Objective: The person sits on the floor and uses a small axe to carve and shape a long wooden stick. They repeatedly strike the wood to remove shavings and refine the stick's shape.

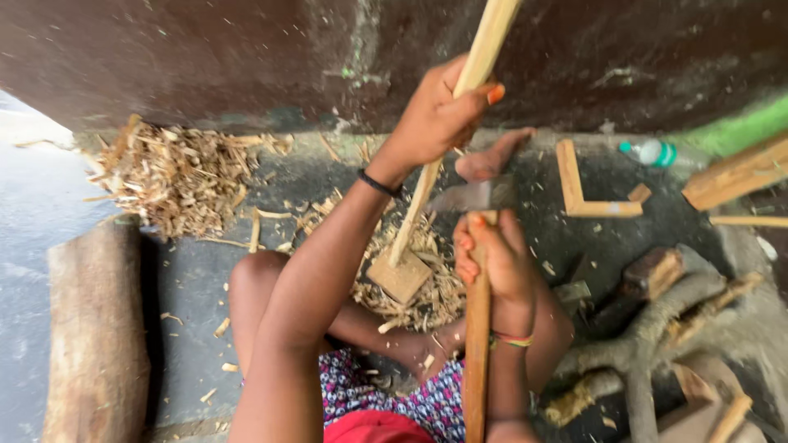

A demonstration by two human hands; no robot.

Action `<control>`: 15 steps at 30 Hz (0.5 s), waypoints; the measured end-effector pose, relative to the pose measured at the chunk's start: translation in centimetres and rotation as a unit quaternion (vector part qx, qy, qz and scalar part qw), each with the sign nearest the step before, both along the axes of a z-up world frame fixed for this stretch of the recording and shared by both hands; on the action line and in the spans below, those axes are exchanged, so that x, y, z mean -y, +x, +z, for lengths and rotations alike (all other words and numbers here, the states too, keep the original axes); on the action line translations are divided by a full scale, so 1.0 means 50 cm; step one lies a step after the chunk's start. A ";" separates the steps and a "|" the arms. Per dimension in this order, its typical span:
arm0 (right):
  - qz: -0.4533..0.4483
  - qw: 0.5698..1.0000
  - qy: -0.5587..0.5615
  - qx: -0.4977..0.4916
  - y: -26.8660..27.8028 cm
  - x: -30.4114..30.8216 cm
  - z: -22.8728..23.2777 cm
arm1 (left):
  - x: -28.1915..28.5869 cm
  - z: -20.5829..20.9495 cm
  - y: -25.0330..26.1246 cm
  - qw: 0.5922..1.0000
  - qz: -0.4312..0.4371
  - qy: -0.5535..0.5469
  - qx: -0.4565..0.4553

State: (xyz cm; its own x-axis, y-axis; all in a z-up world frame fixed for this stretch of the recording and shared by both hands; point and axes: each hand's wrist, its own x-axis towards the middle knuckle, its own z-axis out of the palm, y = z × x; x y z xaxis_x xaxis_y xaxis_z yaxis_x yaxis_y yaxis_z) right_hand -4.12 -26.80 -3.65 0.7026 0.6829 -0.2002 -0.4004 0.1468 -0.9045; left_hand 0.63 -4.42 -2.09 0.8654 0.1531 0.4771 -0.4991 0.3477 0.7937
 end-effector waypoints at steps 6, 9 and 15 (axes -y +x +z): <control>-0.042 0.974 0.186 0.122 -0.053 0.070 0.173 | -0.007 0.008 0.006 0.999 -0.030 -0.025 -0.001; -0.040 0.976 0.189 0.099 -0.041 0.088 0.165 | -0.016 0.005 0.007 1.000 -0.010 0.009 0.018; 0.017 0.998 -0.058 -0.007 0.020 -0.007 -0.060 | 0.002 0.013 0.022 0.999 0.007 0.017 -0.037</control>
State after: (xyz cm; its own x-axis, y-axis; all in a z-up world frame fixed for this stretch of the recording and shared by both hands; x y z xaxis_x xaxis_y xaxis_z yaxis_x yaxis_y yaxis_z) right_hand -3.10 -26.44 -6.63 0.6762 0.6775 -0.2896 -0.4163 0.0270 -0.9088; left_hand 1.73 -4.52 -1.45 0.8960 0.1504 0.4178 -0.4440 0.3124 0.8398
